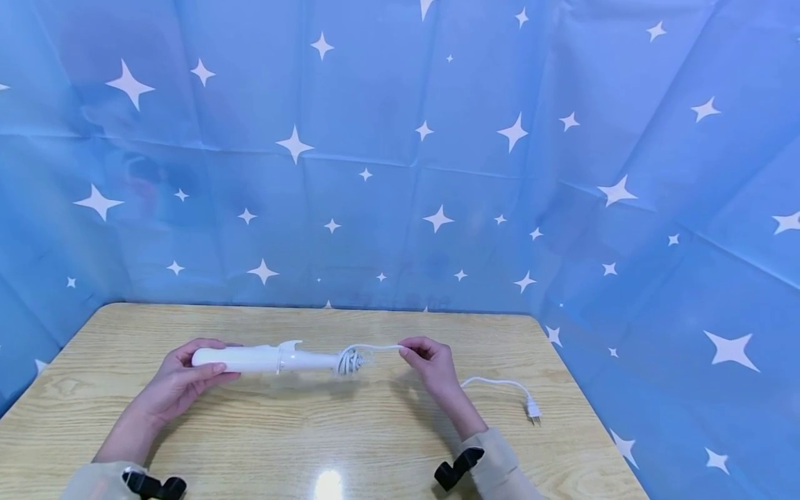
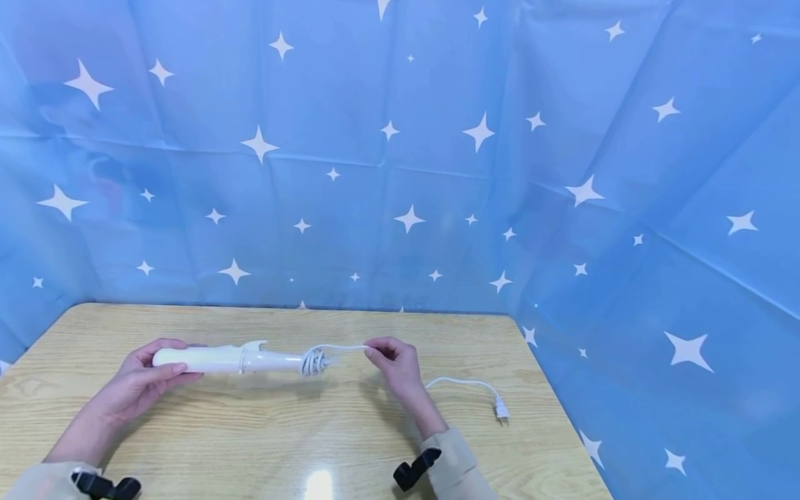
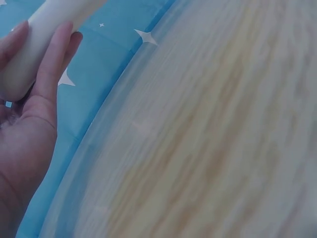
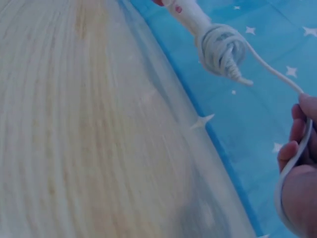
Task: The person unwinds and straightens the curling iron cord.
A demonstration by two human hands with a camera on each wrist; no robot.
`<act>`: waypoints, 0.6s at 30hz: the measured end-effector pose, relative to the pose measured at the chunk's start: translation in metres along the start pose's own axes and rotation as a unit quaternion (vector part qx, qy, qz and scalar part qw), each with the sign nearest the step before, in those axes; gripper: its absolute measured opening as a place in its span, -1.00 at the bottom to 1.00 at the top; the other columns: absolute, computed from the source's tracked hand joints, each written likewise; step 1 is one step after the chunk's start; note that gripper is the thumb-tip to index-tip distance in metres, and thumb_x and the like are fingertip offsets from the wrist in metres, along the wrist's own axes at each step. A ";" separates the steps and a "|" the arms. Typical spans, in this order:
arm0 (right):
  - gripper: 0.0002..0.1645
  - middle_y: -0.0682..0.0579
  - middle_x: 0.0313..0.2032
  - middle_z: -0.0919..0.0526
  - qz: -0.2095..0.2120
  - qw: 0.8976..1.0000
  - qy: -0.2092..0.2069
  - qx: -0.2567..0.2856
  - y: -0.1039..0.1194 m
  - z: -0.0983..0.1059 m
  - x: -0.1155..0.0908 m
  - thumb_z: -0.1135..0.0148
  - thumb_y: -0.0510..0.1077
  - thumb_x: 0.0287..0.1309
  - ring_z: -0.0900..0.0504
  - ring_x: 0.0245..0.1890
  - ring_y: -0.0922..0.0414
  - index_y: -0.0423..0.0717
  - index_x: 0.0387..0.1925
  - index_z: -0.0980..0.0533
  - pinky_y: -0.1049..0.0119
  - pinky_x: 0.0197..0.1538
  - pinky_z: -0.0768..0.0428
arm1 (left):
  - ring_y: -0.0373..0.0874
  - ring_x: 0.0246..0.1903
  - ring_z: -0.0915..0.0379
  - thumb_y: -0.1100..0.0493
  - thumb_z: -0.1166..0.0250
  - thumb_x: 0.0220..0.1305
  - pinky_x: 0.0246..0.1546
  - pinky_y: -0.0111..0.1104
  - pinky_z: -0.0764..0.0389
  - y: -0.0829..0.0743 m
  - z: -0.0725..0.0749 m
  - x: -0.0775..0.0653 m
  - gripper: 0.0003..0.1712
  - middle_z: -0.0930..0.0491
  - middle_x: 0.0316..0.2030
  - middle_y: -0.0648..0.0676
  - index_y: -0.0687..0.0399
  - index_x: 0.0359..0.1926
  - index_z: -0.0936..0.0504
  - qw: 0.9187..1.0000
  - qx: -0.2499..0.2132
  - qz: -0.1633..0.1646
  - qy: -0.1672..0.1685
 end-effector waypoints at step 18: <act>-0.75 0.10 -0.35 -0.71 0.004 0.997 0.067 0.024 -0.015 0.003 -0.008 -0.24 -0.29 0.39 -0.60 -0.33 0.07 -0.50 -0.13 -0.62 0.35 -0.26 -0.66 | 0.02 0.18 -0.53 0.73 0.22 0.39 0.18 -0.05 -0.63 -0.011 0.014 -0.012 -0.36 -0.61 0.16 0.24 0.25 0.15 -0.64 0.998 -0.053 -0.032 -0.011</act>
Point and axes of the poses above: each hand's wrist, its own x-axis towards the middle knuckle, its own z-axis out of the back of the hand, y = z × x, the point moved 7 cm from there along x, towards the middle knuckle
